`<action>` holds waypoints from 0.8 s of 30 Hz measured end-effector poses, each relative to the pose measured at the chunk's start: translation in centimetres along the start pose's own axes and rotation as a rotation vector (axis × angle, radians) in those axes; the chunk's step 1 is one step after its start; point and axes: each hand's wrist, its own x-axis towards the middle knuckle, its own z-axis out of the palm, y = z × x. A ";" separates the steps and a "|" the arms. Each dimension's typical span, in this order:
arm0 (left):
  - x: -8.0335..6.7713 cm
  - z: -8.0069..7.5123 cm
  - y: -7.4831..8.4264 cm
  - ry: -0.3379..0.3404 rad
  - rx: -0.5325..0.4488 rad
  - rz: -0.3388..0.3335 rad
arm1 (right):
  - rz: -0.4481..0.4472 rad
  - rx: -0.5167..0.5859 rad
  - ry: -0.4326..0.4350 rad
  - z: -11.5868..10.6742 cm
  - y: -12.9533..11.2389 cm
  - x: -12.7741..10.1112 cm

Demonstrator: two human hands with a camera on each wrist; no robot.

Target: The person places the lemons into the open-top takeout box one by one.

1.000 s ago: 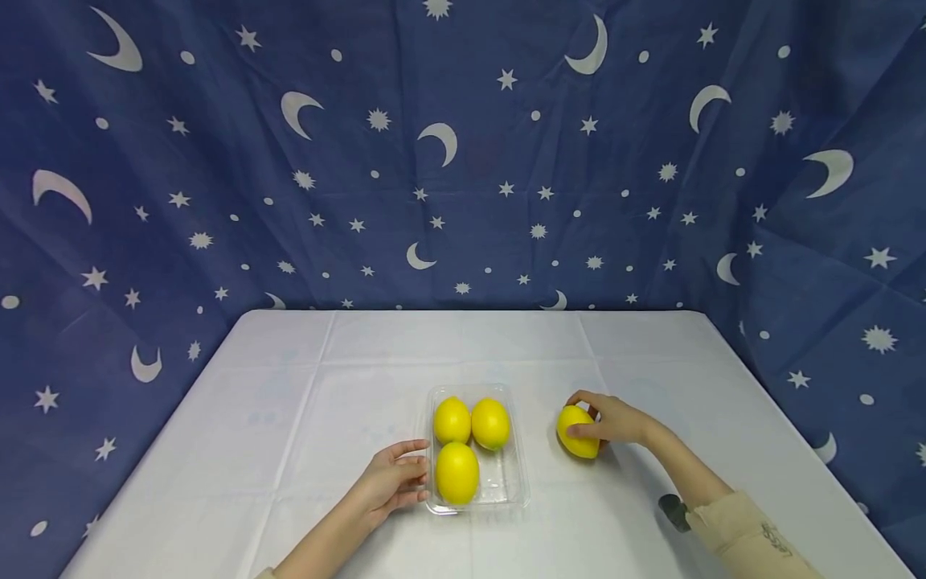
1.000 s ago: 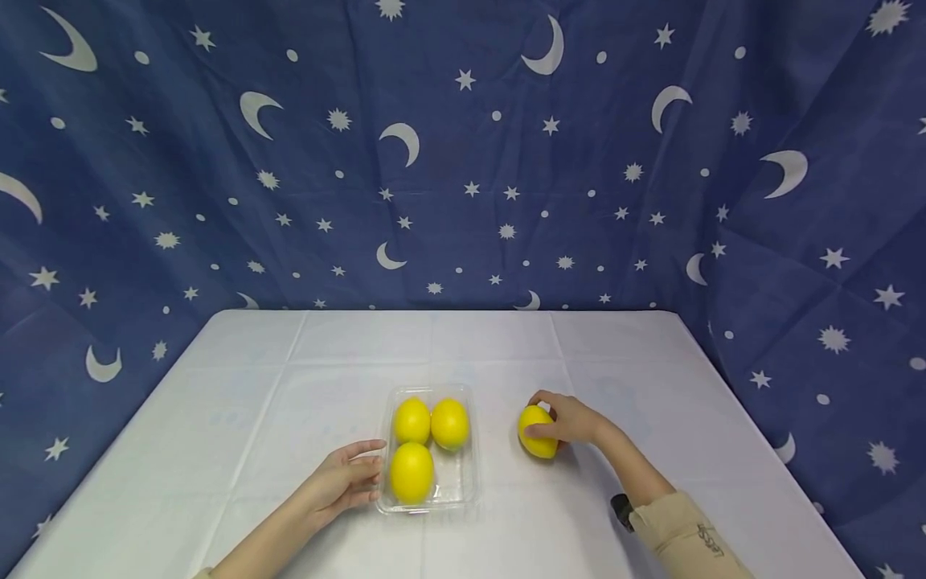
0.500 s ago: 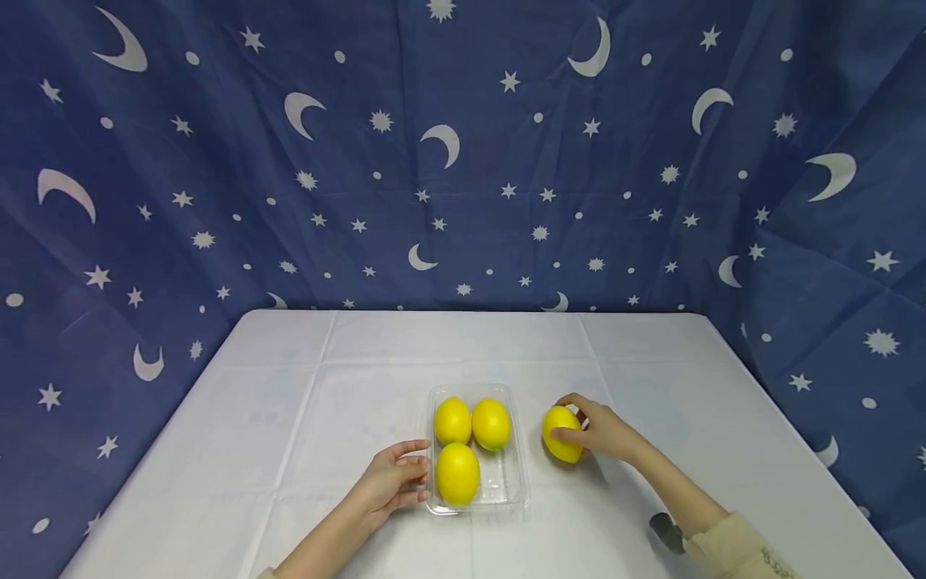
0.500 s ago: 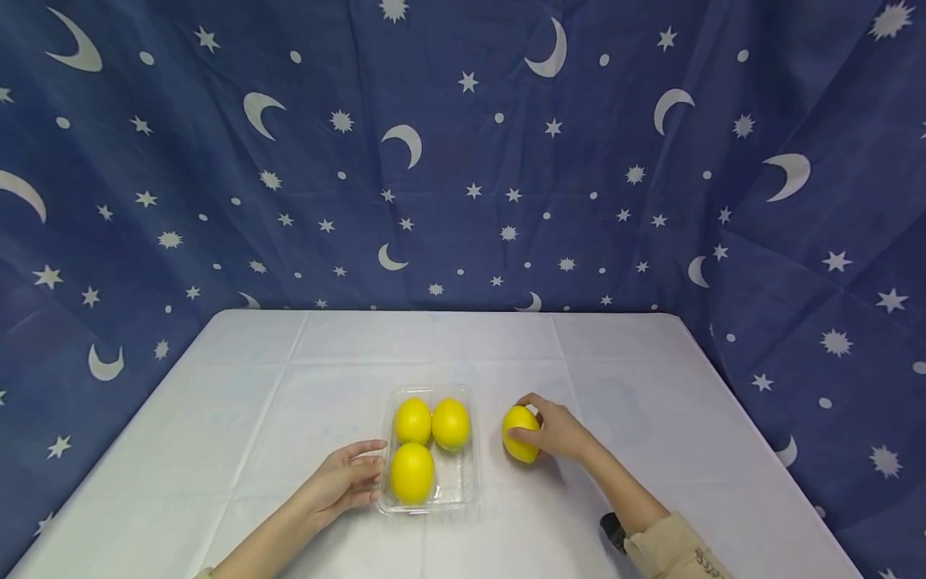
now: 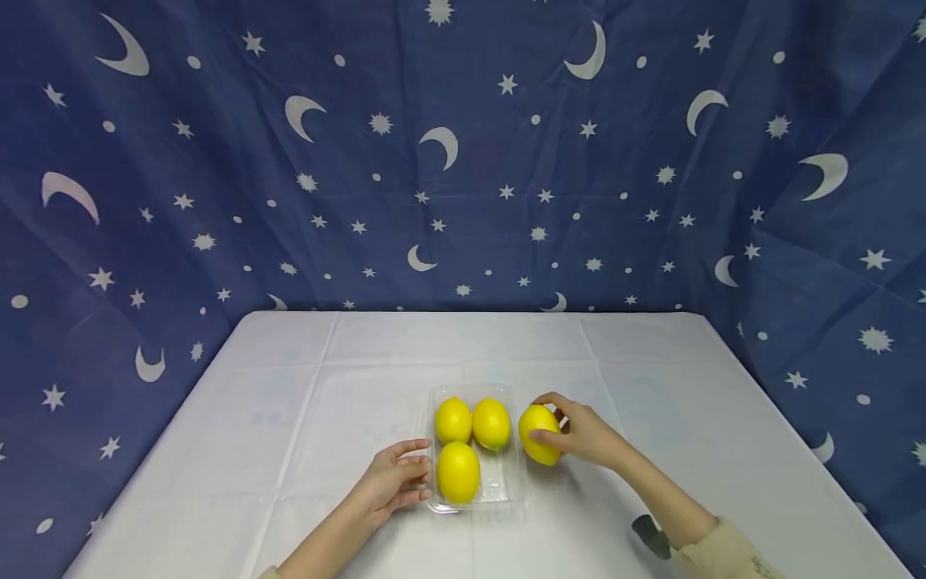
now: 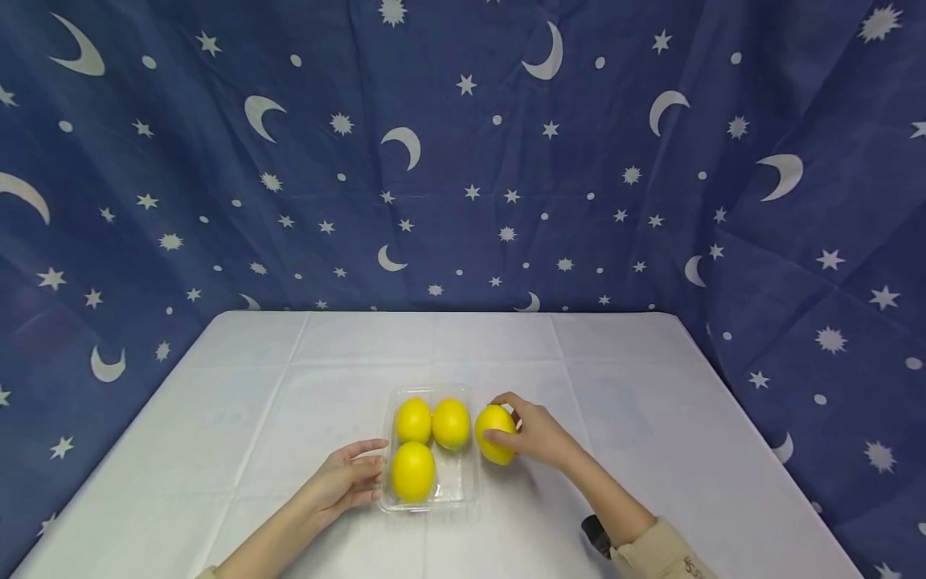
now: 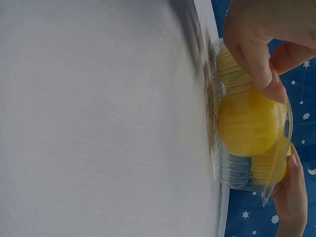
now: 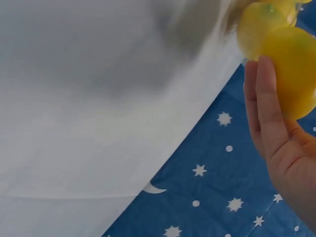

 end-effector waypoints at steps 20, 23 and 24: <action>0.0 0.3 0.3 0.032 0.022 -0.005 | -0.035 -0.041 -0.050 2.0 -4.4 0.0; -0.1 0.3 0.2 0.038 0.021 -0.005 | -0.033 -0.085 -0.024 2.8 -5.2 -0.2; -0.1 0.2 0.2 0.041 0.021 -0.006 | -0.031 -0.105 -0.015 3.2 -5.5 -0.3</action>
